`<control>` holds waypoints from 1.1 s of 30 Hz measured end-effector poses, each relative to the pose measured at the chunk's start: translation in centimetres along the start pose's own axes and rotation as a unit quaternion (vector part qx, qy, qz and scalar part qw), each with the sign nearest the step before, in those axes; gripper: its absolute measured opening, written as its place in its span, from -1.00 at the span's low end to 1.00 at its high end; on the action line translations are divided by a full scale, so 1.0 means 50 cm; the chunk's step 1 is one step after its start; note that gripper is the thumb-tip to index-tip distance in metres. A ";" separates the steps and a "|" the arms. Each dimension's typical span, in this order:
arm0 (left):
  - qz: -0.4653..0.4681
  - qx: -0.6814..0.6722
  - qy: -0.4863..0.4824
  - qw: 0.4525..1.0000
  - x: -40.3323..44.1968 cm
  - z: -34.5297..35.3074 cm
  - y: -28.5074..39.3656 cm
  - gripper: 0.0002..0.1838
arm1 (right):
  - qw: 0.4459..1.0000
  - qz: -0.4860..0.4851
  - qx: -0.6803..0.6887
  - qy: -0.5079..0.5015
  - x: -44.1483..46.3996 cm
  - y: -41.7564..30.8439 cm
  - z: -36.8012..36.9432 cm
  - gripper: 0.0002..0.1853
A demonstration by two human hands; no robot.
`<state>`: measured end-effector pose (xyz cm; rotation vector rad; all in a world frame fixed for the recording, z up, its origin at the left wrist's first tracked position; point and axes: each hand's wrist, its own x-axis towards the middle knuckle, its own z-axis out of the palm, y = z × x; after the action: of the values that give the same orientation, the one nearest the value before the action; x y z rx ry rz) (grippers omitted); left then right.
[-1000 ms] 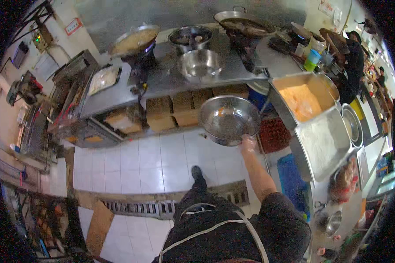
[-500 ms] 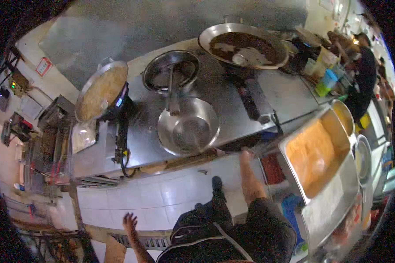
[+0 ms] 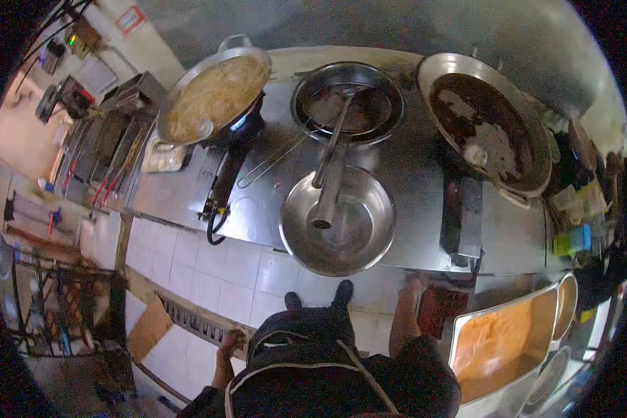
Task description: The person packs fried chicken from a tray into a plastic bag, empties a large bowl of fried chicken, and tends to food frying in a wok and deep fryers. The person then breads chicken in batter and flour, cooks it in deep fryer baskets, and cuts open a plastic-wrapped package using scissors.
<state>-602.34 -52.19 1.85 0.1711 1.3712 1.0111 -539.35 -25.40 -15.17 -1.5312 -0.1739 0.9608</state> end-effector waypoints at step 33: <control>0.025 0.063 -0.025 0.997 0.339 -0.252 0.349 -0.65 | 0.961 -0.001 0.102 -0.256 -0.756 -0.577 0.851 -0.70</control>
<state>-623.96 -35.96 -2.54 0.3255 1.3913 0.9562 -579.21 -9.81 32.17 -1.0701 -0.4294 1.3176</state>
